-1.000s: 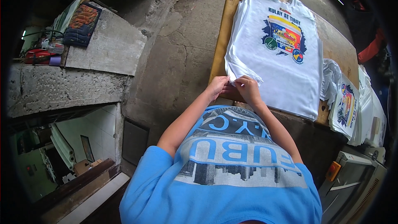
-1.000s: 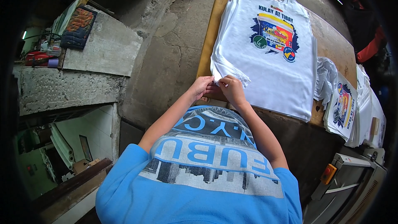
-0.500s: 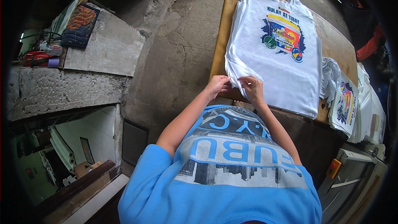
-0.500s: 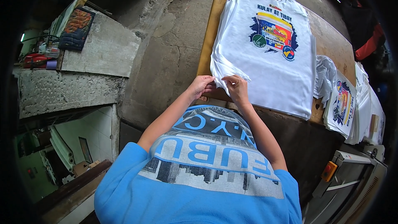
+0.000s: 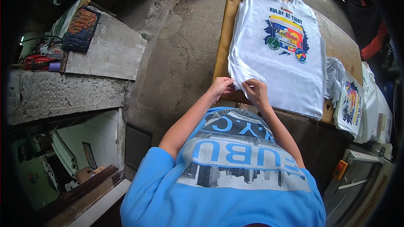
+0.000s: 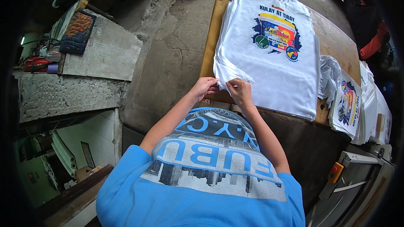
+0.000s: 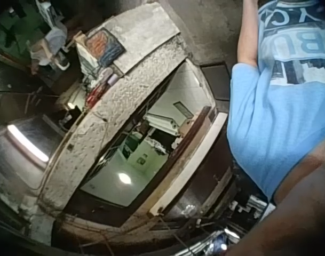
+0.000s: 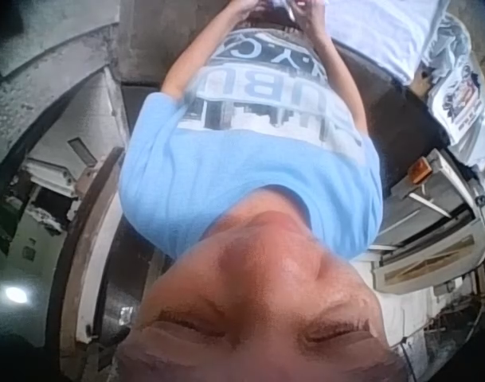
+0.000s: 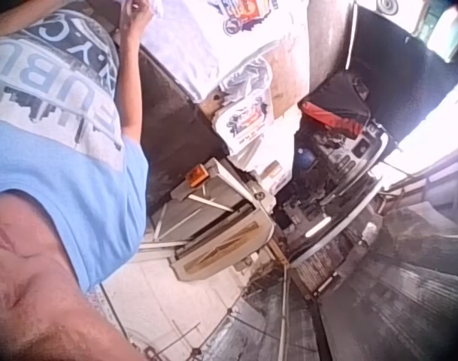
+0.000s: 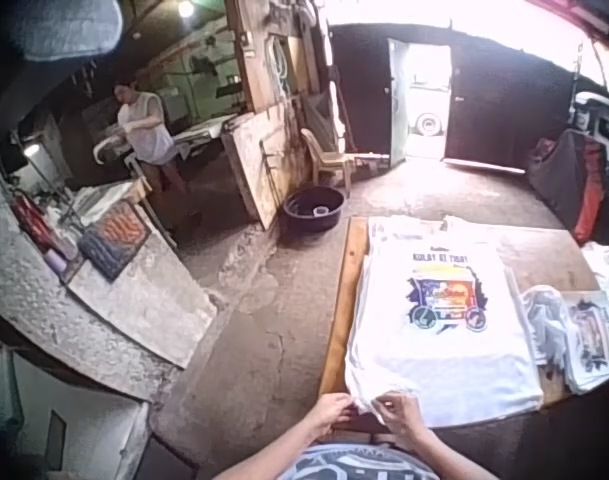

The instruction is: The recorder is preparing and aligning white t-shirts for printing on a heat press or similar machine.

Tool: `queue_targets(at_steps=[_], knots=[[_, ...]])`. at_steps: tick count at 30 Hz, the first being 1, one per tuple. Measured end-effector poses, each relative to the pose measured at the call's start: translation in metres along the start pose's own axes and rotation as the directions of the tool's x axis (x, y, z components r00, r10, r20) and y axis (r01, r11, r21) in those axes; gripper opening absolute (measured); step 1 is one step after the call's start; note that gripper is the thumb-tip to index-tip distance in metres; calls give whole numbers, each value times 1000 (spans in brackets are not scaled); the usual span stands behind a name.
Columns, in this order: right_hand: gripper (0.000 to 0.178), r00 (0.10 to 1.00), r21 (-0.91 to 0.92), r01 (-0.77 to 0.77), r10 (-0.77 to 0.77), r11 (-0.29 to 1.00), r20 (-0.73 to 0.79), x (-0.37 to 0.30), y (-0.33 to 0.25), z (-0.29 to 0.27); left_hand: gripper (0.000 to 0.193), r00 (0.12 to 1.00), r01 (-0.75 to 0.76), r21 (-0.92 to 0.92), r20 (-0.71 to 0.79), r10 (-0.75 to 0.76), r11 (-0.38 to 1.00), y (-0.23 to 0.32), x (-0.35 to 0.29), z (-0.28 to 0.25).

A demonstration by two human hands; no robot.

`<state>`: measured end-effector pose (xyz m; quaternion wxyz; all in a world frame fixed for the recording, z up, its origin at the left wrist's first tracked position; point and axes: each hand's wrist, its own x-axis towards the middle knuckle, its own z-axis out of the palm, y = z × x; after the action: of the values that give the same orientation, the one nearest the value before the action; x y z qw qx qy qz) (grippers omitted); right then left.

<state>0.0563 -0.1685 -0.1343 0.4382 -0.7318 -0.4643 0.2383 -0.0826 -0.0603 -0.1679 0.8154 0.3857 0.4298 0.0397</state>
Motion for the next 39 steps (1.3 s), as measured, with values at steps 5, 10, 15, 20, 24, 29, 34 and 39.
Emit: queue_targets(at_steps=[5,10,15,20,24,29,34,39], knots=[[22,944,-396,113,-223,911,-244,5,-8,-8,17,1000,-7,2,-1,7,1000,-3,1,-3],[19,951,-195,306,-288,932,114,2,-8,5,16,1000,2,31,-4,-2,1000,2,-1,1],[11,986,-115,159,-152,980,67,8,1,18,17,1000,-14,30,8,14,999,5,-4,2],[11,999,47,-14,12,999,30,11,10,19,14,997,-53,198,-41,63,979,8,-7,5],[12,953,322,-301,289,898,87,13,14,17,12,996,-70,183,-38,78,981,6,-6,2],[13,926,487,-375,348,789,149,12,31,18,11,996,-30,217,-81,49,976,6,-4,2],[7,953,403,-277,301,872,4,13,10,12,10,998,-32,125,-57,40,992,4,-2,1],[12,998,43,55,-55,998,11,11,12,12,10,997,-69,88,-11,70,994,1,1,0]])
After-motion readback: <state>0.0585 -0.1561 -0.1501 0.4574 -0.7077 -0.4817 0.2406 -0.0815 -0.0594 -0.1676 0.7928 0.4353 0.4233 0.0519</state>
